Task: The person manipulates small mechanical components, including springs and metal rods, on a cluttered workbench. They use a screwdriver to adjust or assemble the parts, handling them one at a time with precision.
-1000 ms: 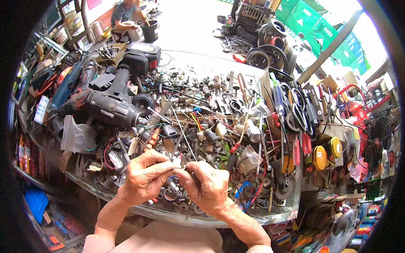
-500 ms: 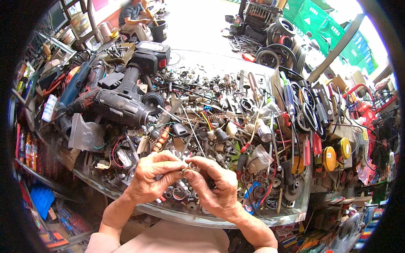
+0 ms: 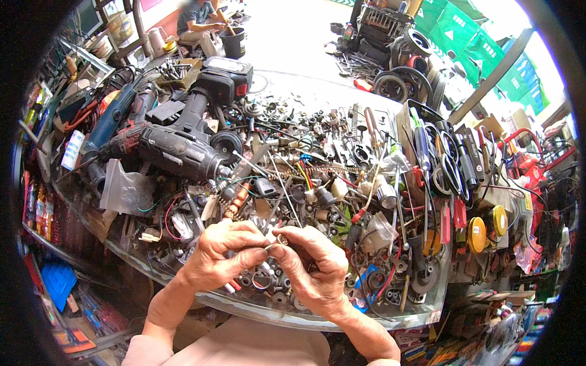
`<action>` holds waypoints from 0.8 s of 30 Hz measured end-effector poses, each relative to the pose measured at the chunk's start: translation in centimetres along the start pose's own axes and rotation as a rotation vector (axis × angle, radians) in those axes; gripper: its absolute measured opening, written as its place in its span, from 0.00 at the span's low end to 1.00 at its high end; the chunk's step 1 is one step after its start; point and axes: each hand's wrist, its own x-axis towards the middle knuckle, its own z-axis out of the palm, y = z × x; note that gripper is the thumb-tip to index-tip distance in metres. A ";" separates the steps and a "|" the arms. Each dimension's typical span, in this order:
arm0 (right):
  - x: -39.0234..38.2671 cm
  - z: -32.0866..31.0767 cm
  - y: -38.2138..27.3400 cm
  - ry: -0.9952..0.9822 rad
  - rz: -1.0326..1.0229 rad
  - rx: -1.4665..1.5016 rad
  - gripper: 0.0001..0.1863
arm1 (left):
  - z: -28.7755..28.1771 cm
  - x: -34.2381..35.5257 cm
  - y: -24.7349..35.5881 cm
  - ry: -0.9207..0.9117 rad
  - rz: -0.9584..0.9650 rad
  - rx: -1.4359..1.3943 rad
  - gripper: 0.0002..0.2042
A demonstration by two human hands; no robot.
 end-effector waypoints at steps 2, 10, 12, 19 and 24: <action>0.0 -0.8 0.1 -0.030 -0.057 -0.066 0.14 | -0.8 0.1 1.0 -0.136 -0.234 -0.226 0.08; 0.6 -1.0 -1.2 0.060 0.287 0.165 0.12 | 0.0 -0.4 -0.9 0.017 -0.193 -0.263 0.10; 0.8 -0.7 -1.1 0.098 0.362 0.196 0.13 | 0.1 -0.4 -0.8 0.098 -0.084 -0.108 0.10; 0.3 -1.2 -0.2 -0.004 0.286 -0.003 0.15 | 1.1 0.1 -0.8 0.253 0.201 0.373 0.12; 0.5 -1.5 -0.3 -0.105 0.140 -0.240 0.14 | 1.2 0.1 -0.7 0.285 0.190 0.429 0.12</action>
